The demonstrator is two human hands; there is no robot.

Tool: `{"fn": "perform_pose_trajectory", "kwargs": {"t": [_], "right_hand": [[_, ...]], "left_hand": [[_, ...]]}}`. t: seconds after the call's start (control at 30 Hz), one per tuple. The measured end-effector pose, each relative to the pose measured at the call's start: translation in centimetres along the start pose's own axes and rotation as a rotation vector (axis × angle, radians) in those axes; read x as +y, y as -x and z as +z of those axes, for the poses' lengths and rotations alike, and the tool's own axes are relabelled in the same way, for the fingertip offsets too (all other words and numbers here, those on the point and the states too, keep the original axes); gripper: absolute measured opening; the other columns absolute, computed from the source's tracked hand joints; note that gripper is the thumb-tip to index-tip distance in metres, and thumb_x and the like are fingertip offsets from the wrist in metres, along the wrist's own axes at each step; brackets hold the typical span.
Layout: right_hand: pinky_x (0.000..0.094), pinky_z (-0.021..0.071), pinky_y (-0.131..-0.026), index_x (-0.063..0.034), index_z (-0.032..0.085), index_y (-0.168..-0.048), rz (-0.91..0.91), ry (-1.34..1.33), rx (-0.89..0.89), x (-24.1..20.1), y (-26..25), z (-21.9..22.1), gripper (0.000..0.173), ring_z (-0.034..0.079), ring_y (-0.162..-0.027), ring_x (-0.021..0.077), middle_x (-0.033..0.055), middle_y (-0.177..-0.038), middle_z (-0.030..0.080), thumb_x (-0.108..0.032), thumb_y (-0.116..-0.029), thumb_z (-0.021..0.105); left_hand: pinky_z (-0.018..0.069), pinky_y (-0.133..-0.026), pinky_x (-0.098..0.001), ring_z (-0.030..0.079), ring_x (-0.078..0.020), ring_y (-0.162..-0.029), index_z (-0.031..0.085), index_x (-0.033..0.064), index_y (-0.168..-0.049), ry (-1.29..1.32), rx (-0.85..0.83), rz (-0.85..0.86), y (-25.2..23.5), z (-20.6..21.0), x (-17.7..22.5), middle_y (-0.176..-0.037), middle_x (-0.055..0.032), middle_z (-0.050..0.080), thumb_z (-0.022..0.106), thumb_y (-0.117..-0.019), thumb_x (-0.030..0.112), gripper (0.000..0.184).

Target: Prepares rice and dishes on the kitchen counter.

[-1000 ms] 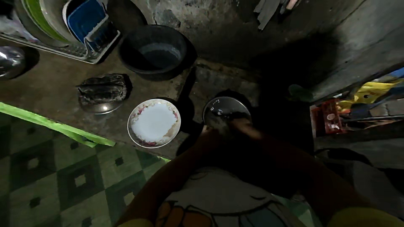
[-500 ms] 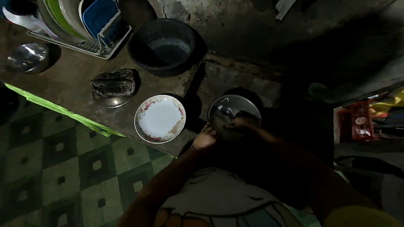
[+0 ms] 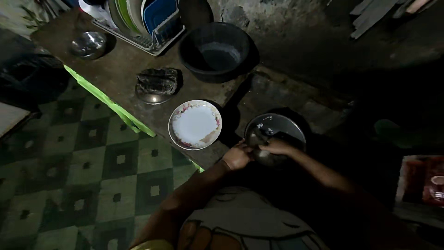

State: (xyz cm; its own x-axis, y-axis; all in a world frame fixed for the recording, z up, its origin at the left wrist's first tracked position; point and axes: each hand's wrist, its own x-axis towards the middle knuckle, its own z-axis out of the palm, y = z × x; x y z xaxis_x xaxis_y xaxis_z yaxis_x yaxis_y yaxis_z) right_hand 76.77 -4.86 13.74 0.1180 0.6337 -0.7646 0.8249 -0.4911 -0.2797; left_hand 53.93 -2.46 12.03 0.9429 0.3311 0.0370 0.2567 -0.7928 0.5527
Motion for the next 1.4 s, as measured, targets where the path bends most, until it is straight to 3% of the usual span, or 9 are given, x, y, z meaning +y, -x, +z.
{"fn": "perform_pose_trajectory", "kwargs": {"t": [0.1, 0.2, 0.43, 0.6, 0.8, 0.93, 1.03, 1.23, 1.4], "right_hand": [[0.0636, 0.0466, -0.099, 0.0074, 0.065, -0.122, 0.047, 0.004, 0.028, 0.7, 0.4, -1.5, 0.083, 0.063, -0.112, 0.0442, 0.0312, -0.119, 0.065, -0.070, -0.0956, 0.054], [0.0637, 0.0481, -0.092, 0.0088, 0.066, -0.117, 0.058, 0.007, 0.091, 1.6, 1.7, -3.2, 0.084, 0.064, -0.104, 0.0447, 0.0324, -0.113, 0.065, -0.071, -0.0944, 0.055], [0.0592, 0.0512, -0.087, 0.0039, 0.061, -0.130, 0.060, -0.270, 0.187, 5.5, 4.2, -4.1, 0.070, 0.063, -0.098, 0.0397, 0.0306, -0.117, 0.064, -0.059, -0.0999, 0.057], [0.0362, 0.0502, -0.067, 0.0030, 0.062, -0.122, 0.152, -0.373, 0.210, 4.8, 6.7, -5.3, 0.060, 0.054, -0.072, 0.0166, 0.0170, -0.099, 0.063, -0.053, -0.1037, 0.054], [0.0326, 0.0465, -0.063, 0.0005, 0.061, -0.126, 0.027, -0.222, 0.190, -5.2, 8.3, -9.6, 0.048, 0.049, -0.065, 0.0149, 0.0150, -0.090, 0.059, -0.043, -0.1080, 0.050], [0.0425, 0.0492, -0.061, -0.0016, 0.068, -0.108, -0.199, -0.012, 0.192, -13.6, 4.5, -9.2, 0.056, 0.054, -0.061, 0.0213, 0.0133, -0.077, 0.060, -0.056, -0.1016, 0.056], [0.0560, 0.0528, -0.072, 0.0041, 0.068, -0.101, -0.246, 0.152, 0.121, -20.3, 0.0, -6.9, 0.074, 0.062, -0.073, 0.0328, 0.0213, -0.085, 0.065, -0.069, -0.0945, 0.057], [0.0672, 0.0470, -0.098, 0.0049, 0.069, -0.117, -0.201, 0.499, 0.053, -29.2, -3.9, -3.5, 0.091, 0.064, -0.115, 0.0428, 0.0268, -0.119, 0.067, -0.080, -0.0847, 0.060], [0.0669, 0.0493, -0.090, 0.0010, 0.071, -0.109, -0.147, 0.672, 0.112, -30.6, -3.2, -4.1, 0.088, 0.066, -0.110, 0.0415, 0.0234, -0.112, 0.070, -0.082, -0.0815, 0.061]], "left_hand": [[0.0331, -0.122, -0.0541, 0.055, -0.0367, -0.135, 0.074, 0.0115, -0.123, -0.033, 0.079, -0.044, 1.0, -0.9, 0.4, -0.137, -0.0167, 0.063, 0.056, -0.1061, 0.023, 0.028], [0.0433, -0.114, -0.0529, 0.057, -0.0313, -0.132, 0.071, 0.0179, -0.130, -0.057, 0.349, -0.111, 3.8, -2.0, -0.3, -0.138, -0.0115, 0.064, 0.061, -0.1027, 0.027, 0.030], [0.0547, -0.100, -0.0498, 0.063, -0.0337, -0.123, 0.066, 0.0087, -0.134, 0.051, 0.626, -0.630, 15.4, -4.3, -3.1, -0.135, -0.0205, 0.062, 0.067, -0.0992, 0.021, 0.037], [0.0588, -0.088, -0.0441, 0.068, -0.0311, -0.106, 0.063, 0.0042, -0.137, 0.126, 0.671, -0.879, 20.5, -4.0, -3.1, -0.133, -0.0250, 0.060, 0.067, -0.0987, 0.017, 0.040], [0.0619, -0.082, -0.0393, 0.074, -0.0219, -0.089, 0.040, 0.0030, -0.153, 0.626, 0.743, -1.115, 19.5, -5.2, -4.2, -0.114, -0.0183, 0.069, 0.058, -0.1065, 0.025, 0.055], [0.0641, -0.073, -0.0369, 0.074, -0.0199, -0.078, 0.035, 0.0071, -0.155, 0.955, 0.860, -1.178, 17.4, -6.0, -5.3, -0.103, -0.0166, 0.071, 0.055, -0.1084, 0.029, 0.055], [0.0649, -0.070, -0.0390, 0.075, -0.0219, -0.075, 0.036, 0.0081, -0.155, 1.025, 0.880, -1.162, 16.8, -5.7, -6.5, -0.101, -0.0167, 0.073, 0.057, -0.1071, 0.031, 0.057], [0.0641, -0.081, -0.0428, 0.075, -0.0227, -0.090, 0.040, 0.0060, -0.151, 0.938, 0.801, -1.183, 16.1, -6.4, -8.0, -0.116, -0.0170, 0.071, 0.059, -0.1057, 0.025, 0.053], [0.0658, -0.073, -0.0379, 0.076, -0.0194, -0.081, 0.038, 0.0055, -0.150, 1.023, 0.815, -1.156, 16.0, -6.7, -8.4, -0.113, -0.0153, 0.071, 0.058, -0.1060, 0.021, 0.050]]}}
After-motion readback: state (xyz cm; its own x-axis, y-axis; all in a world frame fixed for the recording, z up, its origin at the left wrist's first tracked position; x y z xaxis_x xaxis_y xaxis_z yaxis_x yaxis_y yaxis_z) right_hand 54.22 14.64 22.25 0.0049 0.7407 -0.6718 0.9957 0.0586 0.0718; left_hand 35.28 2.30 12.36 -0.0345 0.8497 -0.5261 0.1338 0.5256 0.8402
